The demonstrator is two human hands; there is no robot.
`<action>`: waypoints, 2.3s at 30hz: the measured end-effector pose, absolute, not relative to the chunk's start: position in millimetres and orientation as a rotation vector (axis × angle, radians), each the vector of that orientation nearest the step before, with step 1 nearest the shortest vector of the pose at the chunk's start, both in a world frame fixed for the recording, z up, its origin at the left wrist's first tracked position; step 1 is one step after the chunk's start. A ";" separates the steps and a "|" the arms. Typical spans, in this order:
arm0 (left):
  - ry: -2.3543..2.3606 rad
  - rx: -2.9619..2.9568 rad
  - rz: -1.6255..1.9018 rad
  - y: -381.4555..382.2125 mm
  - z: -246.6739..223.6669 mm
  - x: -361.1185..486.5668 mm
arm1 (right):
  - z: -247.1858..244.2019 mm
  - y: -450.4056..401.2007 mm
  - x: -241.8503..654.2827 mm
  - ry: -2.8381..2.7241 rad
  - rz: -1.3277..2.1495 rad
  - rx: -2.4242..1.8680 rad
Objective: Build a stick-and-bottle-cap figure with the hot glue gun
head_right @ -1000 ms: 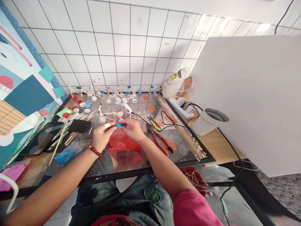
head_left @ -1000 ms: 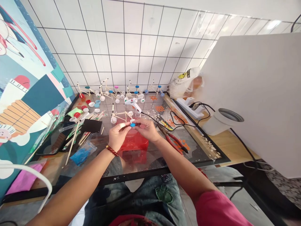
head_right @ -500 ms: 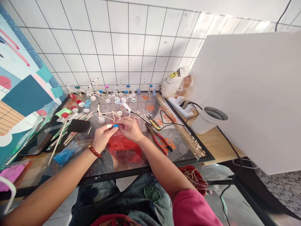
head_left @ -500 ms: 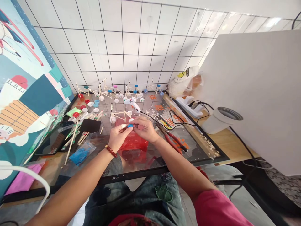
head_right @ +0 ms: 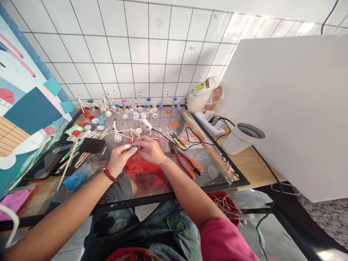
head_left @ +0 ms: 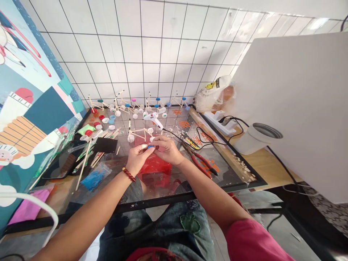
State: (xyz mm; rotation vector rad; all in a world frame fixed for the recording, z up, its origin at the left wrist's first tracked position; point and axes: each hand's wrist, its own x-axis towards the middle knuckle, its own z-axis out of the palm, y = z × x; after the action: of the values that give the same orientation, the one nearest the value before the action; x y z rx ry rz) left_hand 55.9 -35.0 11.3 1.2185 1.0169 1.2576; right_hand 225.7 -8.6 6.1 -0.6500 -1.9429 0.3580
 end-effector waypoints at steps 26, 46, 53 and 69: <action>1.047 1.182 1.292 -38.5 14.3 56.0 | 8.9 -11.8 227.0 -1.988 0.344 -0.642; 0.990 1.144 1.438 -30.7 9.4 51.1 | 9.9 -5.6 231.8 -1.849 0.408 -0.716; 1.042 1.516 1.557 -29.1 8.0 49.3 | 4.2 -2.2 230.8 -1.849 0.404 -0.702; 1.049 1.666 1.633 -30.3 9.2 47.6 | 9.6 -4.4 231.1 -1.856 0.456 -0.696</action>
State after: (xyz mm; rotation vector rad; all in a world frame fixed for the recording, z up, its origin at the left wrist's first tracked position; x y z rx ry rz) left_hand 47.6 -30.3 9.2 1.6665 1.0487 1.6325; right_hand 231.1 -4.4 9.6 -0.6964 -1.8556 0.4561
